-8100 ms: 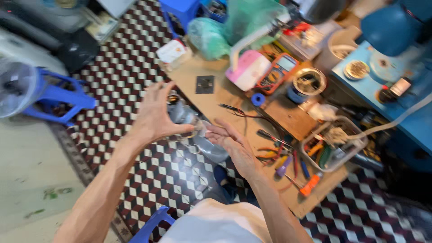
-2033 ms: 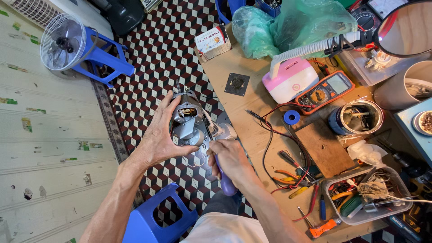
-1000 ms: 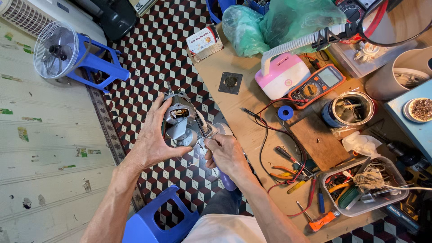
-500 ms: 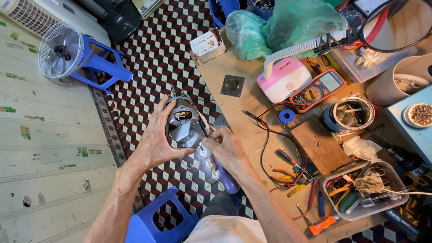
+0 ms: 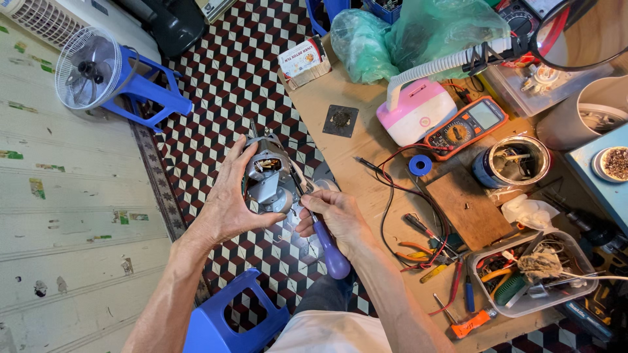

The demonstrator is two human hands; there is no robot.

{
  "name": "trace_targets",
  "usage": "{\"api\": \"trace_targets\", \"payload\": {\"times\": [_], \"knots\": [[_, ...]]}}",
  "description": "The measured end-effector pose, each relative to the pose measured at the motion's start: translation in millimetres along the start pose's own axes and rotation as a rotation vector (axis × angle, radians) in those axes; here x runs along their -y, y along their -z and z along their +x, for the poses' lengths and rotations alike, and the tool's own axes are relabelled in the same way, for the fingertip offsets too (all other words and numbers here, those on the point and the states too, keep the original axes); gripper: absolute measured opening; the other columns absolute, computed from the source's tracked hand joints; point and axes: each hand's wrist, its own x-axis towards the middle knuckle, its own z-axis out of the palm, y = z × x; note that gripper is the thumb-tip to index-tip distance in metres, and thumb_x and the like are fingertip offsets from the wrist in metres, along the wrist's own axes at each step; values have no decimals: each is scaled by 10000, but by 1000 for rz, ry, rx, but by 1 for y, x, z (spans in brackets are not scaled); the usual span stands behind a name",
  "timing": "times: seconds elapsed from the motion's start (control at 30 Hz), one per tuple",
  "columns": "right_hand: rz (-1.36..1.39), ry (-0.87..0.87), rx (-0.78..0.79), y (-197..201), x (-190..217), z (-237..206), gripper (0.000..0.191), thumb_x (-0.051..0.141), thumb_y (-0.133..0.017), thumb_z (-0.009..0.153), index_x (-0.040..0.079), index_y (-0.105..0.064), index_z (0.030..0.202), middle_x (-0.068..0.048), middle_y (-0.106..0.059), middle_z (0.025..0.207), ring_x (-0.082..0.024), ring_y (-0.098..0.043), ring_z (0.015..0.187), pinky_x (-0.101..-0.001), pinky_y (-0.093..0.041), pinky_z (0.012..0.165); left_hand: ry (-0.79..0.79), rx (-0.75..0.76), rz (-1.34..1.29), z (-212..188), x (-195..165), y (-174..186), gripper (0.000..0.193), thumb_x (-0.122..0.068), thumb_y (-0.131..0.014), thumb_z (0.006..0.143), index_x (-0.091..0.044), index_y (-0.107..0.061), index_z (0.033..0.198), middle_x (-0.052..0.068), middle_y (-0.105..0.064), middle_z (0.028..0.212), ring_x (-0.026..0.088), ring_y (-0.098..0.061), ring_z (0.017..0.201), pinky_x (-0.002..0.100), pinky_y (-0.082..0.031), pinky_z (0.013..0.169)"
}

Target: The person works on a disassembled fan motor assembly at a cluttered workbench. They use a screwdriver to adjust internal components, then switch to a cordless drill to tighten screws. The person also handles small parts and wires while reassembling the motor housing.

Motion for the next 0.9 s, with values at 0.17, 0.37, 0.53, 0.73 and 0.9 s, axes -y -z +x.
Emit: {"api": "trace_targets", "payload": {"times": [0.17, 0.37, 0.53, 0.73, 0.9], "knots": [[53, 1, 15, 5, -7, 5, 162, 150, -679, 951, -9, -655, 972, -125, -691, 781, -232, -710, 613, -347, -598, 555, -3, -12, -11, -1, -1, -2, 1306, -412, -956, 492, -111, -284, 1570, 201, -173, 1669, 396, -214, 1544, 506, -323, 1210], [67, -48, 25, 3, 13, -5, 152, 151, -685, 954, 4, -661, 983, -124, -699, 783, -223, -705, 626, -336, -589, 558, -23, -30, 22, -1, -4, -2, 1313, -424, -968, 485, -111, -286, 1561, 206, -184, 1657, 398, -219, 1534, 500, -319, 1210], [37, 154, -138, 30, 55, -48, 290, 252, -614, 956, 7, -665, 1104, -94, -698, 800, -177, -705, 653, -281, -585, 591, 23, -29, 60, -6, -8, -4, 1322, -420, -965, 476, -84, -279, 1555, 208, -185, 1653, 395, -216, 1528, 498, -311, 1209], [-262, -9, -552, 43, -20, -91, 446, 394, -609, 969, 16, -672, 1199, -79, -537, 642, -163, -484, 374, -310, -362, 334, 34, -33, 38, -5, -6, -3, 1291, -489, -932, 528, -78, -287, 1568, 203, -202, 1661, 384, -254, 1523, 487, -342, 1197], [-551, 135, -534, 28, -53, -88, 444, 258, -649, 915, 72, -596, 1315, -73, -582, 663, -130, -527, 500, -291, -427, 444, 8, -45, 76, -3, 1, -7, 1334, -514, -949, 501, -66, -285, 1568, 223, -198, 1655, 414, -233, 1522, 535, -309, 1205]]}}
